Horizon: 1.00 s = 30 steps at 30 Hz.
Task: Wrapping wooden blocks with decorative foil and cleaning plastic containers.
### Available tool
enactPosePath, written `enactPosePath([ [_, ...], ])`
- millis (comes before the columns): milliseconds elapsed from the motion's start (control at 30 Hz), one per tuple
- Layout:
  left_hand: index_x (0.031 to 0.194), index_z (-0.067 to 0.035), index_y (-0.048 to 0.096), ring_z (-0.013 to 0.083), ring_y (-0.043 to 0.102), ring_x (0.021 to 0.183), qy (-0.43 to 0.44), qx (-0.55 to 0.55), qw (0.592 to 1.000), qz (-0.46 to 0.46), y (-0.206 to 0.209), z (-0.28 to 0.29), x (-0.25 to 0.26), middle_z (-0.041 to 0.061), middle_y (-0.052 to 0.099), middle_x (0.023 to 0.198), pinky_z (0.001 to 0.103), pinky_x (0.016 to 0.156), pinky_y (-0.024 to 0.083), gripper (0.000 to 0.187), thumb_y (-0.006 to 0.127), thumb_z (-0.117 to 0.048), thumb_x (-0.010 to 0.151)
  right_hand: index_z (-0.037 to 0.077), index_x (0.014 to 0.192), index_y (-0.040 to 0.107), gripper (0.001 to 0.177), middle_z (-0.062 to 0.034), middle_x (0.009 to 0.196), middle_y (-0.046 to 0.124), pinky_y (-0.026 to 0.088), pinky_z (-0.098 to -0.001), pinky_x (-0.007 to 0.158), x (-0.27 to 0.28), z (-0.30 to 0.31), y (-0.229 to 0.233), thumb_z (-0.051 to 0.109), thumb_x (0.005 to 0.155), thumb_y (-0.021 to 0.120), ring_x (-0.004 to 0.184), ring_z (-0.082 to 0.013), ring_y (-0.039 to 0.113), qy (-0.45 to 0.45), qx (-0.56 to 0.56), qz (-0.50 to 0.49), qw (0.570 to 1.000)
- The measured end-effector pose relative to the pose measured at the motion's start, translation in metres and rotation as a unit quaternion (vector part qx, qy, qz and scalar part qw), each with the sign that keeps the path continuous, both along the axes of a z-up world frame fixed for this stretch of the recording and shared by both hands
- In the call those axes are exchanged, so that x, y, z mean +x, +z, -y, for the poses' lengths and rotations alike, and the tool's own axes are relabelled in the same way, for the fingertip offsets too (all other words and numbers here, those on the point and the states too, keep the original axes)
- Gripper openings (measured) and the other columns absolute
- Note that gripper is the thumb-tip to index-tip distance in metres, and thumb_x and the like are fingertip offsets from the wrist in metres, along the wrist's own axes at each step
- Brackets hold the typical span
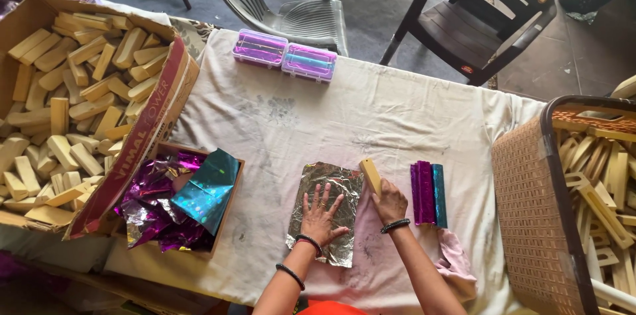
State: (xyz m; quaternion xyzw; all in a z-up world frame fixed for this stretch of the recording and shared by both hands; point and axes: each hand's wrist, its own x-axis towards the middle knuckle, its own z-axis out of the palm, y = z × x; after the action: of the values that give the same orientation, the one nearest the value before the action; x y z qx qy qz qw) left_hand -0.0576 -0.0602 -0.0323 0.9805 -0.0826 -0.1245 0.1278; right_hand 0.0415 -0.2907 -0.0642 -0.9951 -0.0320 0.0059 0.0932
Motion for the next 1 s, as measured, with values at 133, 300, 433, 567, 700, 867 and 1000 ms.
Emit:
enactPosePath([
  [133, 0.163, -0.039, 0.018, 0.0342, -0.017, 0.156, 0.0, -0.005, 1.0, 0.015, -0.005, 0.0, 0.0, 0.009, -0.011, 0.172, 0.064, 0.121, -0.005, 0.106, 0.06, -0.083, 0.076, 0.01, 0.123, 0.066, 0.047, -0.0092, 0.1, 0.077, 0.063, -0.0292, 0.072, 0.005, 0.007, -0.009, 0.03, 0.083, 0.08, 0.082, -0.019, 0.076, 0.012, -0.018, 0.017, 1.0],
  [300, 0.163, -0.039, 0.016, 0.0343, -0.017, 0.156, -0.002, -0.002, 1.0, -0.01, 0.001, 0.0, 0.001, 0.009, -0.013, 0.172, 0.064, 0.122, -0.006, 0.106, 0.058, -0.083, 0.077, 0.009, 0.122, 0.068, 0.052, -0.0142, 0.095, 0.078, 0.062, -0.0337, 0.07, -0.011, 0.002, 0.052, 0.03, 0.078, 0.085, 0.077, -0.0217, 0.075, -0.042, 0.111, 0.026, 0.993],
  [433, 0.163, -0.038, 0.016, 0.0354, -0.017, 0.155, -0.004, -0.001, 1.0, -0.011, 0.005, -0.001, -0.003, 0.01, -0.012, 0.172, 0.063, 0.121, -0.006, 0.105, 0.057, -0.083, 0.078, 0.008, 0.122, 0.065, 0.046, -0.0132, 0.094, 0.076, 0.063, -0.0329, 0.062, -0.019, -0.022, 0.066, 0.03, 0.084, 0.08, 0.071, -0.0203, 0.074, 0.069, 0.171, 0.06, 0.981],
  [567, 0.164, -0.036, 0.016, 0.0355, -0.015, 0.157, -0.009, 0.006, 1.0, -0.005, 0.005, 0.001, -0.001, 0.011, -0.005, 0.172, 0.064, 0.122, -0.006, 0.104, 0.056, -0.083, 0.079, 0.014, 0.118, 0.065, 0.029, -0.0054, 0.089, 0.075, 0.064, -0.0313, 0.063, -0.002, -0.06, 0.053, 0.024, 0.092, 0.072, 0.072, -0.0175, 0.073, 0.191, 0.145, -0.037, 0.97],
  [700, 0.164, -0.035, 0.016, 0.0355, -0.014, 0.157, -0.01, 0.019, 0.999, -0.024, -0.001, 0.0, 0.002, 0.011, -0.002, 0.171, 0.065, 0.121, -0.009, 0.105, 0.056, -0.082, 0.079, 0.013, 0.113, 0.063, 0.028, -0.0077, 0.094, 0.075, 0.061, -0.04, 0.076, 0.021, -0.083, 0.042, 0.018, 0.088, 0.074, 0.086, -0.0242, 0.073, 0.255, 0.12, 0.009, 0.959],
  [867, 0.163, -0.032, 0.018, 0.0346, -0.012, 0.156, -0.003, -0.003, 1.0, 0.001, 0.005, -0.002, 0.0, 0.011, -0.003, 0.171, 0.064, 0.119, -0.009, 0.107, 0.056, -0.082, 0.077, 0.017, 0.128, 0.061, 0.045, -0.0097, 0.099, 0.074, 0.06, -0.0427, 0.077, 0.03, -0.093, 0.053, 0.01, 0.085, 0.069, 0.087, -0.0286, 0.072, 0.241, 0.075, -0.056, 0.966],
  [1000, 0.16, -0.029, 0.027, 0.0331, 0.001, 0.156, -0.006, 0.022, 0.998, 0.055, -0.002, 0.003, -0.01, 0.01, 0.006, 0.171, 0.065, 0.12, -0.004, 0.099, 0.057, -0.078, 0.08, 0.017, 0.127, 0.06, 0.038, -0.0105, 0.099, 0.073, 0.06, -0.0426, 0.077, 0.03, -0.092, 0.05, 0.012, 0.09, 0.068, 0.087, -0.0292, 0.072, 0.243, 0.079, -0.049, 0.966],
])
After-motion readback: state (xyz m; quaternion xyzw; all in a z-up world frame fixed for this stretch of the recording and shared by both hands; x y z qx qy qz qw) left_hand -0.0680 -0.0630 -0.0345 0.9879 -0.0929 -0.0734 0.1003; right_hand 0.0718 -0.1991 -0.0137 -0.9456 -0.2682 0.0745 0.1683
